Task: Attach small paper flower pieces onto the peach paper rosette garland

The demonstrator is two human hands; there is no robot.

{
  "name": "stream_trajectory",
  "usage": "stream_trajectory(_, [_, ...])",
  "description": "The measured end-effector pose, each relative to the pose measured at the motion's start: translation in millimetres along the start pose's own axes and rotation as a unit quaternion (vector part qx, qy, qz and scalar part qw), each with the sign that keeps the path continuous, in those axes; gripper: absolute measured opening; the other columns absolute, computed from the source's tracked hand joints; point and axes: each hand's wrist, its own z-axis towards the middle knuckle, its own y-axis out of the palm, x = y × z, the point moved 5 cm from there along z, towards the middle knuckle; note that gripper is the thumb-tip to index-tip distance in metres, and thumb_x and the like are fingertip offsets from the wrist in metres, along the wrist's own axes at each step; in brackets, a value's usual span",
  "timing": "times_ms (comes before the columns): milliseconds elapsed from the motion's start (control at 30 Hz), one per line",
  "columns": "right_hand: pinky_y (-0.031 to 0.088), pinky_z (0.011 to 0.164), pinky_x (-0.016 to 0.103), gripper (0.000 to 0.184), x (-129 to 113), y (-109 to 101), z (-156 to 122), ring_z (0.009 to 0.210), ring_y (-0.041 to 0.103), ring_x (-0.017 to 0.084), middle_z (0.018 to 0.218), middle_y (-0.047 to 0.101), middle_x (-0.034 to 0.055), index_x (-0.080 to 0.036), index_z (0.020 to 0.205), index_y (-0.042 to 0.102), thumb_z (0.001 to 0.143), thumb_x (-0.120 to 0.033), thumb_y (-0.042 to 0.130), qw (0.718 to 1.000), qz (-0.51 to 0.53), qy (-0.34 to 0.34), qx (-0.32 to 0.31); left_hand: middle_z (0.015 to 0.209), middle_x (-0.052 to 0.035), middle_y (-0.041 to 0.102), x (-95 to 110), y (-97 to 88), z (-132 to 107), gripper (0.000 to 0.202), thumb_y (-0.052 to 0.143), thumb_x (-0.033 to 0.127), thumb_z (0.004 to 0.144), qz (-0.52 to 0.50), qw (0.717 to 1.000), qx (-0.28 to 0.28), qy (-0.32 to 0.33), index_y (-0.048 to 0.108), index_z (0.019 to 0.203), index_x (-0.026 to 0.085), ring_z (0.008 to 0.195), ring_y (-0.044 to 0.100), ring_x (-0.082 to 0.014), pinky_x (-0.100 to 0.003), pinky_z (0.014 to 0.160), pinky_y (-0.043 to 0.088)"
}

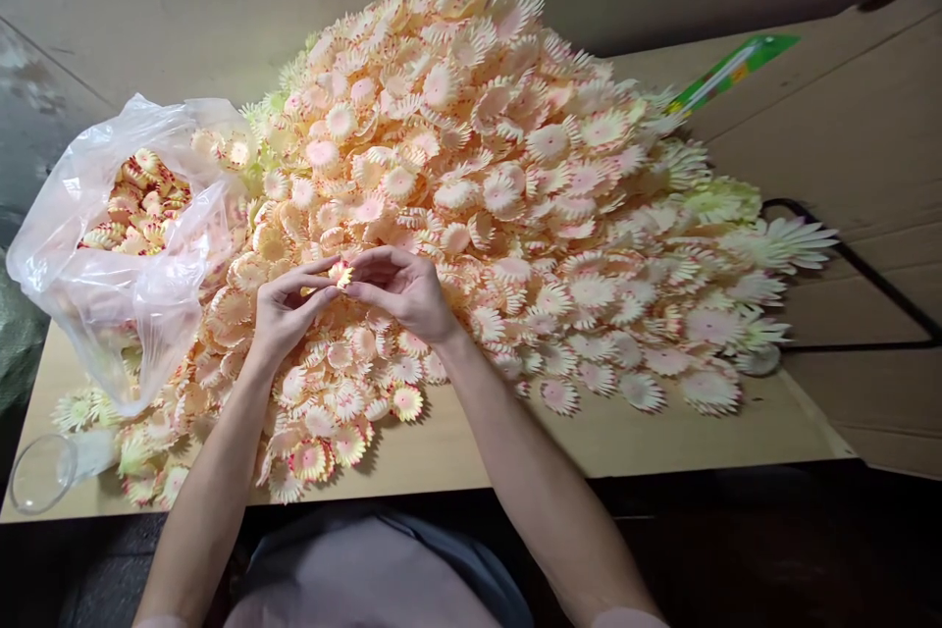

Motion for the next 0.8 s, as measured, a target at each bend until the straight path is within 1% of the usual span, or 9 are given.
stream_trajectory(100, [0.059,0.088,0.035,0.034,0.6,-0.4,-0.2,0.085,0.071,0.016,0.091,0.075,0.0033,-0.019,0.091,0.068,0.064,-0.031,0.085,1.0,-0.008,0.004,0.011,0.114,-0.0133,0.073,-0.9,0.2,0.0,0.014,0.077,0.029,0.075,-0.007,1.0,-0.002,-0.017,0.076,0.081,0.017,0.104,0.07,-0.0244,-0.037,0.093,0.054])
stream_trajectory(200, [0.059,0.088,0.035,0.035,1.8,1.5,-0.4,0.083,0.071,0.016,0.09,0.075,0.0033,-0.019,0.09,0.068,0.063,-0.034,0.085,1.0,-0.012,0.009,0.007,0.113,-0.0136,0.073,-2.3,1.1,-0.7,0.015,0.075,0.031,0.077,-0.011,0.999,-0.004,-0.031,0.075,0.081,0.016,0.103,0.07,-0.0247,-0.036,0.092,0.054])
stream_trajectory(333, [0.06,0.082,0.033,0.035,2.7,2.0,0.1,0.083,0.071,0.016,0.089,0.075,0.0035,-0.019,0.09,0.068,0.064,-0.036,0.085,1.0,-0.014,0.002,0.013,0.112,-0.0128,0.074,-4.0,2.5,-1.8,0.018,0.074,0.034,0.077,-0.037,0.998,-0.005,-0.054,0.074,0.083,0.016,0.104,0.07,-0.0251,-0.034,0.089,0.056])
stream_trajectory(400, [0.06,0.078,0.031,0.033,1.6,0.8,0.5,0.08,0.07,0.015,0.088,0.074,0.0032,-0.019,0.09,0.068,0.066,-0.036,0.084,0.999,-0.022,-0.008,0.024,0.113,-0.012,0.073,-4.9,3.1,-2.3,0.02,0.076,0.033,0.076,-0.052,0.996,-0.009,-0.065,0.073,0.086,0.017,0.104,0.071,-0.0247,-0.034,0.088,0.057])
stream_trajectory(500, [0.059,0.071,0.027,0.029,-2.2,-1.4,0.5,0.072,0.068,0.013,0.084,0.073,0.0023,-0.019,0.088,0.068,0.071,-0.038,0.08,0.998,-0.044,-0.022,0.043,0.114,-0.0117,0.073,-6.6,4.7,-2.8,0.029,0.083,0.03,0.066,-0.07,0.994,-0.026,-0.077,0.073,0.089,0.017,0.1,0.072,-0.0247,-0.034,0.086,0.06])
stream_trajectory(567, [0.058,0.07,0.027,0.028,-4.9,-1.3,0.2,0.072,0.068,0.013,0.083,0.073,0.0025,-0.019,0.087,0.067,0.072,-0.041,0.079,0.997,-0.057,-0.027,0.043,0.11,-0.0113,0.074,-7.3,5.4,-2.8,0.034,0.087,0.03,0.061,-0.077,0.994,-0.029,-0.078,0.072,0.088,0.016,0.092,0.074,-0.0236,-0.034,0.082,0.061])
stream_trajectory(600, [0.058,0.071,0.028,0.029,-5.8,-0.7,0.2,0.073,0.069,0.014,0.084,0.073,0.003,-0.019,0.087,0.067,0.073,-0.041,0.078,0.997,-0.061,-0.028,0.038,0.107,-0.0106,0.075,-7.4,5.3,-2.6,0.034,0.087,0.03,0.061,-0.077,0.994,-0.024,-0.076,0.072,0.088,0.016,0.089,0.074,-0.0226,-0.033,0.08,0.062])
stream_trajectory(700, [0.058,0.074,0.029,0.03,-6.2,0.1,0.6,0.078,0.069,0.015,0.089,0.074,0.0038,-0.019,0.09,0.068,0.073,-0.041,0.078,0.997,-0.067,-0.031,0.026,0.095,-0.0066,0.076,-7.0,3.7,-1.8,0.029,0.083,0.032,0.067,-0.076,0.995,0.002,-0.068,0.07,0.088,0.016,0.083,0.074,-0.019,-0.03,0.078,0.062])
stream_trajectory(800, [0.056,0.073,0.028,0.026,-3.7,-3.4,1.5,0.075,0.067,0.014,0.084,0.072,0.0028,-0.019,0.088,0.069,0.074,-0.04,0.077,0.995,-0.08,-0.04,0.043,0.083,-0.0035,0.074,-7.6,3.9,-1.1,0.026,0.076,0.036,0.075,-0.09,0.993,0.004,-0.073,0.066,0.088,0.016,0.074,0.074,-0.0177,-0.029,0.071,0.063])
